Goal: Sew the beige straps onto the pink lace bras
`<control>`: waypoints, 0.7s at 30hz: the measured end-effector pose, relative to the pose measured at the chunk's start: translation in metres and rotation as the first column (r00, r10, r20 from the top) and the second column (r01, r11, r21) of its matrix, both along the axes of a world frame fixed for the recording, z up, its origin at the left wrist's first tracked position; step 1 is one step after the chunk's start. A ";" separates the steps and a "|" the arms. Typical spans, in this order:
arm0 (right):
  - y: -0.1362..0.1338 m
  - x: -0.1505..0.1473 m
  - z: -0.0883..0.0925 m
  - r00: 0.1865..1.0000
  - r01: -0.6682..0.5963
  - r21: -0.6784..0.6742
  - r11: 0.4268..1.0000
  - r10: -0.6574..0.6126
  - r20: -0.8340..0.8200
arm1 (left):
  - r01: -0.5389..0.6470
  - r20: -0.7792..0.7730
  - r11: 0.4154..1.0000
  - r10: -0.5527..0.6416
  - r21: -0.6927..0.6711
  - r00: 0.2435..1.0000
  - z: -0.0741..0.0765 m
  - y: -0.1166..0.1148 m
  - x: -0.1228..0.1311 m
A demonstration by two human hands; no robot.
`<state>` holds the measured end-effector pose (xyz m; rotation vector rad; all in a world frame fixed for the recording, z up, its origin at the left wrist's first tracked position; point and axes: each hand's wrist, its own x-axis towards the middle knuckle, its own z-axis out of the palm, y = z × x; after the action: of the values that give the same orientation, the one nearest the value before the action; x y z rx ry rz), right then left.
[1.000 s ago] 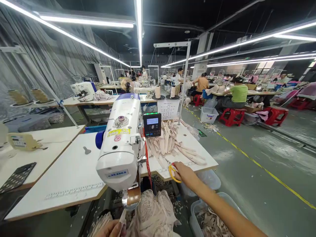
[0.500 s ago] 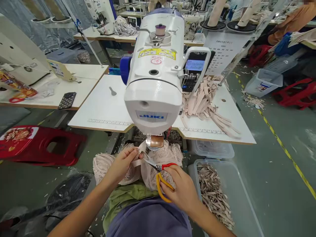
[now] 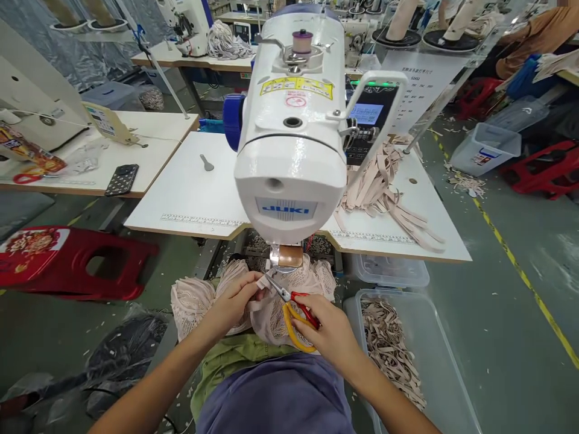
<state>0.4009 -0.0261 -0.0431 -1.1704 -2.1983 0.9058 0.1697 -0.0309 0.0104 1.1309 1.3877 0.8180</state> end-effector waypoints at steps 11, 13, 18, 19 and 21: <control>-0.004 -0.019 0.021 0.995 0.038 -0.009 0.999 -0.039 -0.095 | 0.088 -0.087 0.996 -0.087 0.011 0.992 0.011 0.005 -0.009; -0.001 -0.021 0.018 0.995 0.045 -0.047 0.998 -0.049 -0.086 | 0.101 -0.098 0.995 -0.097 0.028 0.990 0.013 0.006 -0.009; 0.004 -0.017 0.010 0.996 0.013 -0.146 0.989 -0.026 -0.087 | 0.080 -0.128 0.996 -0.074 0.043 0.989 0.011 0.007 -0.012; 0.004 -0.016 0.009 0.996 0.012 -0.175 0.984 -0.027 -0.085 | 0.073 -0.133 0.996 -0.066 0.042 0.989 0.009 0.007 -0.012; 0.003 -0.013 0.005 0.996 0.023 -0.236 0.972 -0.043 -0.080 | 0.049 -0.136 0.998 -0.043 0.039 0.990 0.007 0.008 -0.013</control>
<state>0.3880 -0.0231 -0.0382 -1.2459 -2.0403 1.2049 0.1565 -0.0233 0.0175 1.2664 1.4551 0.7525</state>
